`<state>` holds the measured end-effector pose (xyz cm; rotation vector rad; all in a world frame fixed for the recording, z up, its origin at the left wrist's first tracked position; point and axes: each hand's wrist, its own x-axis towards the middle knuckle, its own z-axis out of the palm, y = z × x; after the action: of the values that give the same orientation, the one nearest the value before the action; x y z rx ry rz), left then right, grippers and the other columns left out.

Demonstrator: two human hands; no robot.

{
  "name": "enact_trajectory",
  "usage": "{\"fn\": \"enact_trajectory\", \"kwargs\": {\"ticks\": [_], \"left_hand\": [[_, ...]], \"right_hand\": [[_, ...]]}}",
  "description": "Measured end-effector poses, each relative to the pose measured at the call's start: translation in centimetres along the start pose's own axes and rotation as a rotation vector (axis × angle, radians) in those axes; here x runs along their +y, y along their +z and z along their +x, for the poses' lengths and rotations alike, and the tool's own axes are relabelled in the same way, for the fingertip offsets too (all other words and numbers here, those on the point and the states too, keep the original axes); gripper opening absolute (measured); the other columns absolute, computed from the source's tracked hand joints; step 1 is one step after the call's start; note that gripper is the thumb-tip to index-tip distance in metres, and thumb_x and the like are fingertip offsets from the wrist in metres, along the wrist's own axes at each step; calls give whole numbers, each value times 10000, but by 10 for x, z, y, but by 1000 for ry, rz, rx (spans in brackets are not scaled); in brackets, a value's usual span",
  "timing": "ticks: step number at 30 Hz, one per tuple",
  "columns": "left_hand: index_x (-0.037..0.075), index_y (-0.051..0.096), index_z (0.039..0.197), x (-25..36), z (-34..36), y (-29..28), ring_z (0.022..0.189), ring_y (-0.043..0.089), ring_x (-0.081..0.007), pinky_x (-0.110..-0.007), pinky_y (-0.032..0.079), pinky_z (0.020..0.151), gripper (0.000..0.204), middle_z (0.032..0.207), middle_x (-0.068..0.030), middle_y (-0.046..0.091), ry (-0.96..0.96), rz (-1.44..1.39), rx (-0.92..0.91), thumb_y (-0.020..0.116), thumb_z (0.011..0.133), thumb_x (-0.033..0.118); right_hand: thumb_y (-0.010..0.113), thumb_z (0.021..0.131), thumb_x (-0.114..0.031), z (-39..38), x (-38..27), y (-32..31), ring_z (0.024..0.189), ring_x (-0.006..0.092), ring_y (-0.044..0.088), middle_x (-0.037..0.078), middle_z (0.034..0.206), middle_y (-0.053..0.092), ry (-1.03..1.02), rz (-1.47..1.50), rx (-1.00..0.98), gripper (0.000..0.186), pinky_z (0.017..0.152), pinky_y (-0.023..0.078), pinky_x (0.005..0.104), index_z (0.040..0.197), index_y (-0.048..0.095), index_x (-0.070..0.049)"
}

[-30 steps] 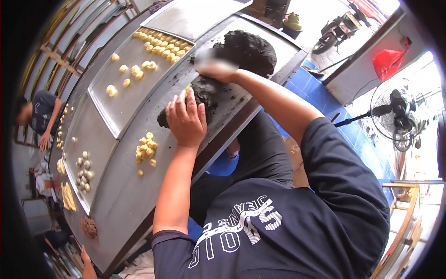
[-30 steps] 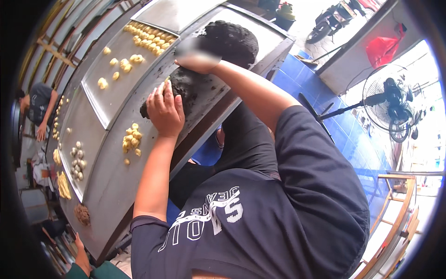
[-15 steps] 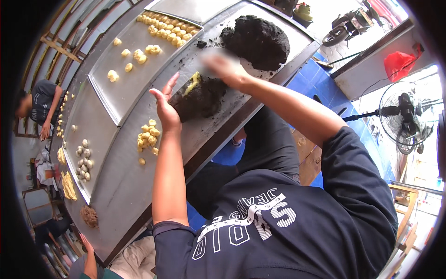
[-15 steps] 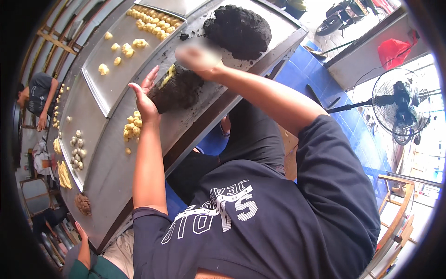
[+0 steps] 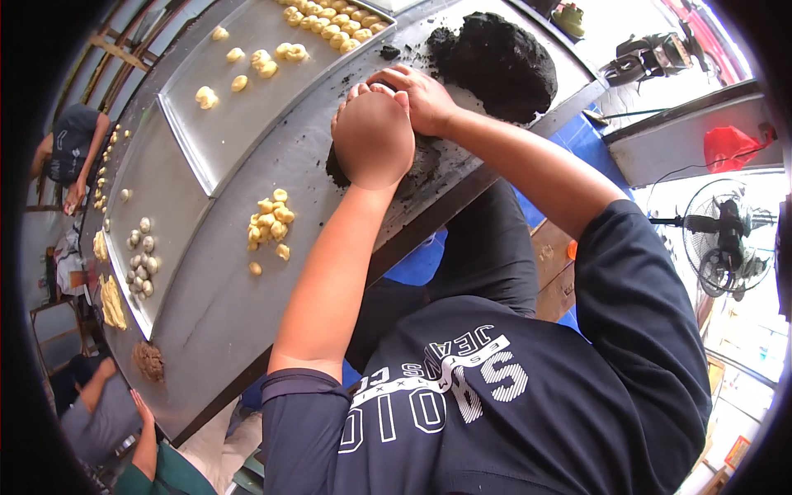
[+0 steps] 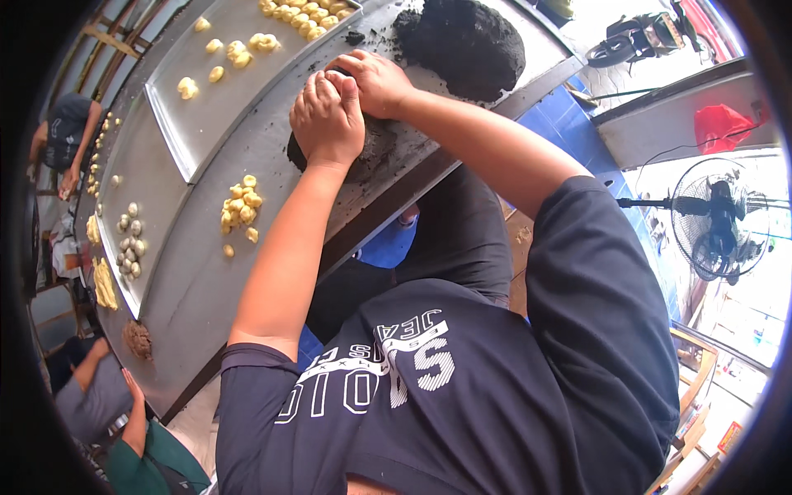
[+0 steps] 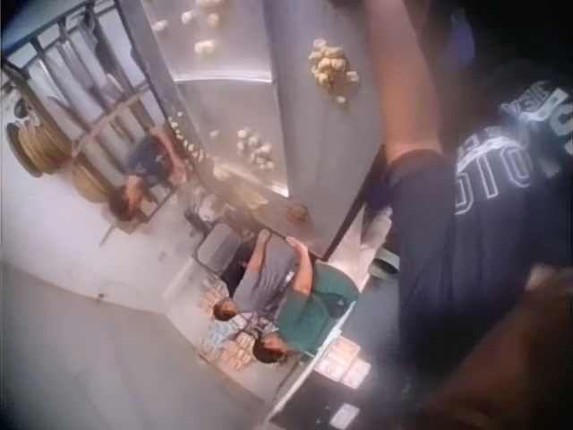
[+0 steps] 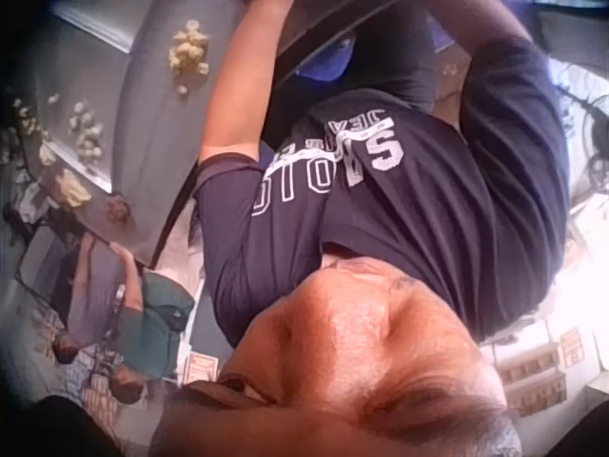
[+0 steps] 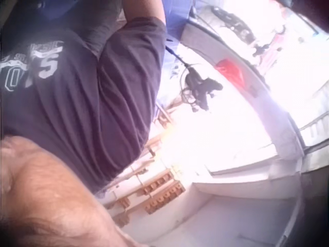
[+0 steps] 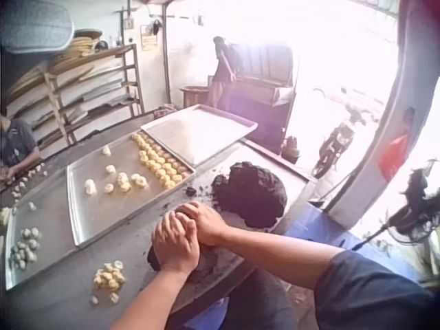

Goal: The person prepares dough by kneading a large dark mass on a table, tearing off small portions, and stuffing them with light-colored filling.

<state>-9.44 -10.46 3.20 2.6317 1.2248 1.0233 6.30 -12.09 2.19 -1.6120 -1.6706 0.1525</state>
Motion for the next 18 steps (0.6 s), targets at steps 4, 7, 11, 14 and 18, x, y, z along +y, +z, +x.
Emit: {"fn": "enact_trajectory", "kwargs": {"ticks": [4, 7, 11, 14, 18], "left_hand": [[-121, 617, 1483, -22, 24, -50, 1436, 601, -508, -527, 447, 1242, 670, 1480, -342, 679, -248, -768, -115, 411, 1229, 464], [-121, 621, 1490, -55, 9, -42, 1434, 596, -514, -528, 446, 1242, 645, 1484, -346, 675, -217, -526, 153, 401, 1239, 431], [-126, 562, 1551, -72, -43, -28, 1508, 539, -504, -530, 412, 1280, 653, 1582, -367, 589, -380, -618, 9, 380, 1245, 421], [-132, 540, 1566, -65, -53, -38, 1516, 523, -519, -550, 397, 1290, 631, 1591, -379, 571, -298, -568, 11, 404, 1243, 392], [-100, 542, 1578, -22, -38, -16, 1484, 543, -510, -565, 397, 1282, 614, 1592, -332, 584, -20, -242, 111, 424, 1237, 397]], "right_hand": [[557, 1134, -598, 52, 20, -49, 1226, 335, 730, 214, 1273, 794, 359, 342, -380, 570, 1122, 540, 442, 1247, 867, -133], [551, 1131, -530, 95, 8, -48, 1081, 354, 804, 203, 1171, 836, 217, -323, -352, 568, 924, 627, 522, 1086, 855, -52], [642, 1097, -521, 45, -22, 31, 1132, 464, 710, 240, 1137, 762, -162, -746, 71, 502, 894, 537, 658, 1070, 804, -46], [636, 1103, -524, 40, -18, 42, 1163, 440, 666, 252, 1152, 738, -136, -669, 112, 503, 970, 499, 647, 1183, 789, -51], [550, 1124, -606, 58, 6, 33, 1314, 452, 640, 297, 1329, 724, -53, -610, 58, 602, 1114, 477, 639, 1250, 804, -74]]}}
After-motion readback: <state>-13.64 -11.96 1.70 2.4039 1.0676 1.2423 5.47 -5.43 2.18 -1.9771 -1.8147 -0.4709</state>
